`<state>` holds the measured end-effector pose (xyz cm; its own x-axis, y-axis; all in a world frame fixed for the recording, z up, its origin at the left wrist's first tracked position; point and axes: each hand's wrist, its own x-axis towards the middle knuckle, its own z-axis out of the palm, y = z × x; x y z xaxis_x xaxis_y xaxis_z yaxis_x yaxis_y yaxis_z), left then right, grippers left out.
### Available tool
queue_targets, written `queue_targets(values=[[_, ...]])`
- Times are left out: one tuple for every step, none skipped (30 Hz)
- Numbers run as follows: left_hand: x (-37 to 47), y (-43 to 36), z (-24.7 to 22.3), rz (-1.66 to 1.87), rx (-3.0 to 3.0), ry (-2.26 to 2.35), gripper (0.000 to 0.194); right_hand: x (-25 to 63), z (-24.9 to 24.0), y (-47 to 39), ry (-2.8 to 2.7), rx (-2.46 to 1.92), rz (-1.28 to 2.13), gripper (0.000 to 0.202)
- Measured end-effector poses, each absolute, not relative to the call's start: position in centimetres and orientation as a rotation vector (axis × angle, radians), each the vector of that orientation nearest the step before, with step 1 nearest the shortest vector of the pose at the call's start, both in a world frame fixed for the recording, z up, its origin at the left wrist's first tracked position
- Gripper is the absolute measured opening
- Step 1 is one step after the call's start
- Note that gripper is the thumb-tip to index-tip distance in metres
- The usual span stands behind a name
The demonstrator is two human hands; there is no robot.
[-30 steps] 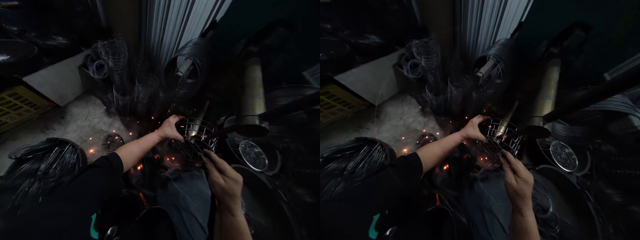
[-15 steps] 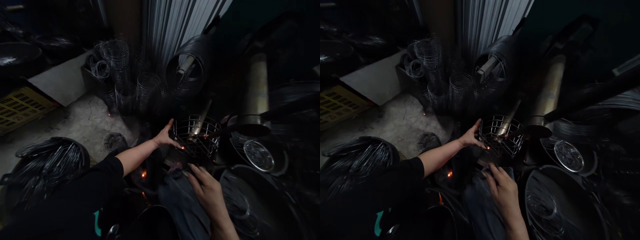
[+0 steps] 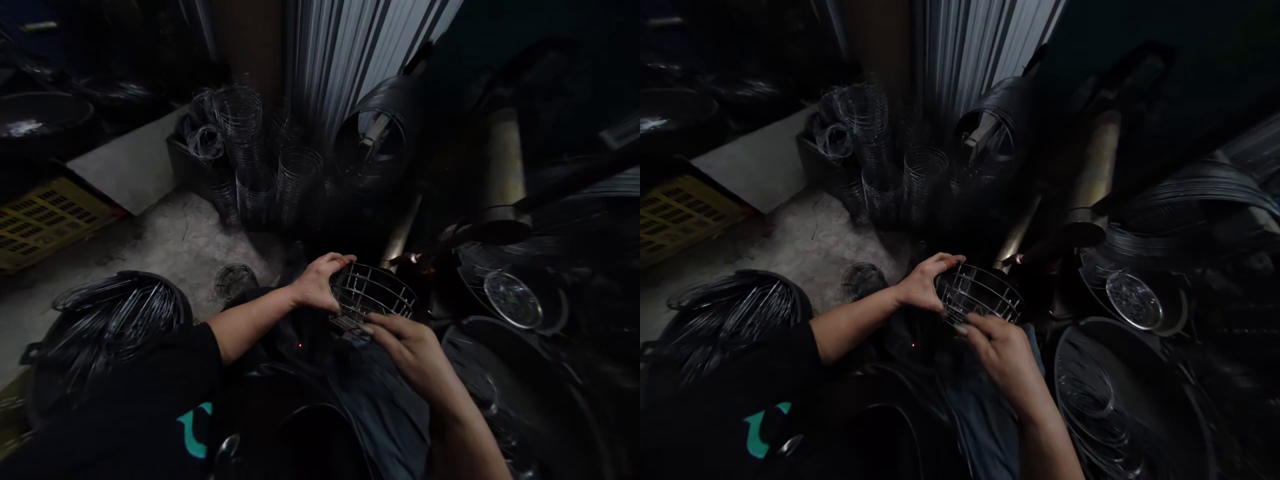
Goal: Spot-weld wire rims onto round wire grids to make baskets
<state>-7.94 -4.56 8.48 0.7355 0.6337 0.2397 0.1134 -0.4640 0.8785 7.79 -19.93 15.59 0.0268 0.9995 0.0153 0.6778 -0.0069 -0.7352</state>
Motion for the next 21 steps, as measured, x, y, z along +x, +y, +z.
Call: queue_targets(values=[[-7.9, -4.9, 8.9, 0.677, 2.033, 0.578, 0.101, 7.9, 15.5, -19.7, -1.663, -1.778, 0.788, 0.027], [-7.8, -5.1, 9.2, 0.669, 2.074, 0.586, 0.100, 8.0, 15.4, -19.5, -1.649, -1.818, 0.790, 0.027], [-7.7, -5.3, 9.4, 0.664, 2.113, 0.584, 0.100, 8.2, 15.2, -19.4, -1.671, -1.861, 0.734, 0.027], [-7.5, -5.4, 9.5, 0.660, 2.149, 0.573, 0.099, 8.3, 15.1, -19.5, -1.723, -1.906, 0.635, 0.026], [-7.4, -5.5, 9.5, 0.660, 2.175, 0.559, 0.100, 8.3, 15.1, -19.6, -1.796, -1.947, 0.509, 0.024], [-7.2, -5.4, 9.4, 0.659, 2.191, 0.545, 0.100, 8.4, 15.0, -19.9, -1.876, -1.983, 0.377, 0.024], [-7.0, -5.4, 9.3, 0.662, 2.193, 0.538, 0.099, 8.4, 14.9, -20.1, -1.958, -2.016, 0.261, 0.025], [-6.8, -5.4, 9.3, 0.671, 2.181, 0.541, 0.098, 8.4, 14.8, -20.3, -2.037, -2.044, 0.157, 0.027], [-6.6, -5.3, 9.2, 0.685, 2.161, 0.548, 0.097, 8.4, 14.7, -20.5, -2.105, -2.068, 0.054, 0.029], [-6.4, -5.2, 9.1, 0.703, 2.137, 0.554, 0.096, 8.4, 14.5, -20.7, -2.149, -2.088, -0.051, 0.031], [-6.2, -5.2, 9.1, 0.720, 2.116, 0.553, 0.095, 8.5, 14.4, -20.8, -2.163, -2.094, -0.144, 0.032], [-5.9, -5.1, 9.2, 0.733, 2.102, 0.547, 0.095, 8.6, 14.3, -20.9, -2.153, -2.077, -0.208, 0.030], [-5.7, -5.0, 9.3, 0.741, 2.093, 0.542, 0.095, 8.8, 14.1, -20.9, -2.128, -2.037, -0.241, 0.029], [-5.4, -4.9, 9.4, 0.741, 2.088, 0.541, 0.095, 9.0, 13.9, -20.8, -2.093, -1.985, -0.251, 0.029], [-5.2, -4.8, 9.5, 0.739, 2.085, 0.544, 0.096, 9.4, 13.8, -20.8, -2.055, -1.929, -0.250, 0.029], [-5.0, -4.7, 9.6, 0.736, 2.081, 0.548, 0.097, 9.7, 13.6, -20.7, -2.025, -1.877, -0.241, 0.028], [-4.8, -4.6, 9.7, 0.734, 2.075, 0.551, 0.098, 10.1, 13.5, -20.5, -2.008, -1.836, -0.230, 0.028], [-4.6, -4.5, 9.8, 0.737, 2.067, 0.551, 0.099, 10.4, 13.4, -20.4, -1.997, -1.803, -0.228, 0.028], [-4.3, -4.3, 9.8, 0.744, 2.057, 0.550, 0.100, 10.8, 13.3, -20.2, -1.995, -1.773, -0.237, 0.027], [-4.1, -4.2, 9.8, 0.751, 2.046, 0.547, 0.099, 11.2, 13.2, -20.0, -1.996, -1.749, -0.253, 0.026], [-3.9, -4.0, 9.8, 0.759, 2.034, 0.546, 0.098, 11.5, 13.1, -19.8, -1.998, -1.728, -0.277, 0.025]])
